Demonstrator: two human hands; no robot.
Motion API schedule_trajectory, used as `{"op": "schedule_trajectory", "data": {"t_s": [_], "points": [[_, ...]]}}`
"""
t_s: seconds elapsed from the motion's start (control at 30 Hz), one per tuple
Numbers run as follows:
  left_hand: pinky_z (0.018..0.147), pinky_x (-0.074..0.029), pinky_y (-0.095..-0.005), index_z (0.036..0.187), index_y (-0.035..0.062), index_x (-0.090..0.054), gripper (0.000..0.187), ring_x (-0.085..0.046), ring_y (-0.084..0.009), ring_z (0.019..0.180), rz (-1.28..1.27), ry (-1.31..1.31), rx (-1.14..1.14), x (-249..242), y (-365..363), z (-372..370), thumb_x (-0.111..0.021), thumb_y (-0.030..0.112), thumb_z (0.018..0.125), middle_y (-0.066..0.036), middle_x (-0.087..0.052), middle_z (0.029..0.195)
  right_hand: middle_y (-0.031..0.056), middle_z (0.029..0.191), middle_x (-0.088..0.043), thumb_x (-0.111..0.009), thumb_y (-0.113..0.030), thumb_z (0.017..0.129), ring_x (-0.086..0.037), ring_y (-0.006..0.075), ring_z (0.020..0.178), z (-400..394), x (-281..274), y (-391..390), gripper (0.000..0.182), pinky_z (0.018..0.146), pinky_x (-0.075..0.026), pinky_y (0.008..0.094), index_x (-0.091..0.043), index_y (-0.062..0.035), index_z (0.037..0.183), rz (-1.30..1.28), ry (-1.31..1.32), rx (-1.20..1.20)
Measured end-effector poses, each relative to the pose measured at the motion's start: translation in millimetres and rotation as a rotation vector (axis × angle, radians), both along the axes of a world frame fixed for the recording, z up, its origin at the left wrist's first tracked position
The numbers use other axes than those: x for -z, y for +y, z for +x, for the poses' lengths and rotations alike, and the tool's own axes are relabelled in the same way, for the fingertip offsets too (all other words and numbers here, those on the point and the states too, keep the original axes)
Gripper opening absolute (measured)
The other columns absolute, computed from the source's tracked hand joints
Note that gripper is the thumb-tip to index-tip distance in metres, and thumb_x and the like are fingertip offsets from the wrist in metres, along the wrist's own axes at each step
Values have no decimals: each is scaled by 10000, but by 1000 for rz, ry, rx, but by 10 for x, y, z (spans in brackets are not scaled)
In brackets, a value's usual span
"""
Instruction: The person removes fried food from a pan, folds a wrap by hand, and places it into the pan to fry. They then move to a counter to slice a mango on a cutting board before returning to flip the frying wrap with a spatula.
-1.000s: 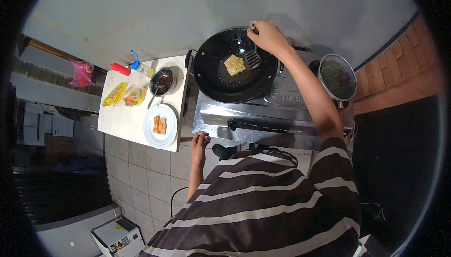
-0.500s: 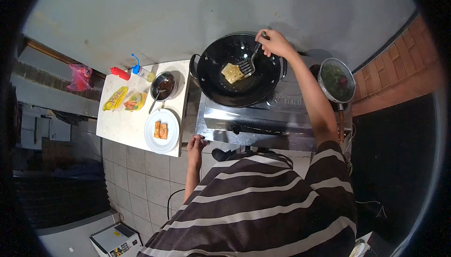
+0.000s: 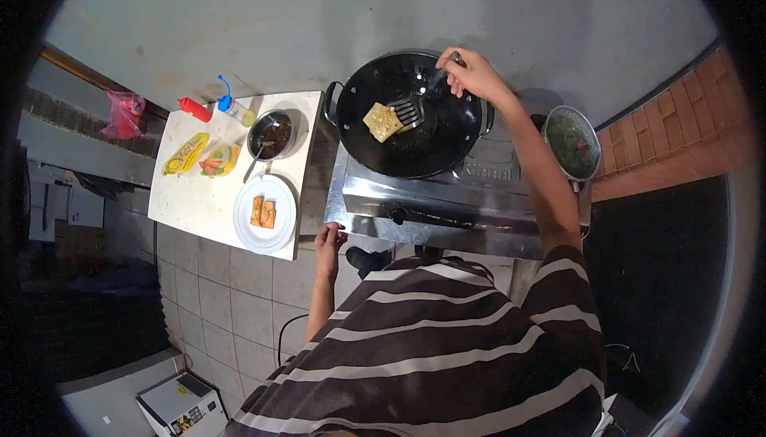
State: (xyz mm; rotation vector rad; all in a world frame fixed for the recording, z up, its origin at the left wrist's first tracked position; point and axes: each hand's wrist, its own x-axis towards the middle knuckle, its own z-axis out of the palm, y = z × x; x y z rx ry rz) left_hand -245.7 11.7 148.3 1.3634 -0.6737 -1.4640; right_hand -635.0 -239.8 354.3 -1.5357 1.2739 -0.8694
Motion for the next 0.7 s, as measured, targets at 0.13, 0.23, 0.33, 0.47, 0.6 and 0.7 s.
{"op": "schedule_trajectory", "data": {"t_s": [0.13,0.23,0.33,0.47,0.6,0.7], "points": [[764,-472,-265,936,87,-590,217,-553,-94,772,-11,-6,19,4,-19,-10,-556,296,987,-19,-599,919,35,667,-545,-497,-165,931,-578,110,523,152,-331,150,195,460,-464,249,-618,-25,992,-57,69,-14],[759,-472,-263,935,86,-592,218,-550,-92,769,0,-10,4,-25,-26,-48,-562,296,984,-19,-597,926,30,675,-541,-501,-171,944,-567,101,528,321,-538,268,192,468,-455,240,-617,-23,985,-94,137,-49],[762,-469,-260,933,83,-595,220,-546,-89,770,2,14,21,31,-54,-63,-569,297,980,-17,-594,933,21,683,-539,-508,-173,955,-553,91,534,520,-685,402,184,481,-452,230,-615,-25,975,-131,191,-96],[769,-464,-255,932,82,-597,218,-543,-87,768,2,15,10,-30,-66,-93,-573,294,978,-11,-588,922,28,632,-526,-559,-188,927,-516,93,526,708,-855,559,160,498,-416,259,-604,-34,934,-266,316,-117],[767,-454,-248,931,89,-598,206,-538,-80,766,-19,44,-3,-84,2,-30,-570,287,980,2,-580,894,64,605,-501,-563,-191,915,-451,123,513,666,-927,551,169,511,-377,303,-585,-25,937,-500,412,-77],[760,-450,-247,934,92,-599,210,-539,-75,770,-4,12,-7,-117,50,52,-562,293,984,14,-572,865,70,594,-486,-562,-191,914,-417,133,519,535,-989,534,168,512,-372,305,-580,-25,936,-522,486,4]]}}
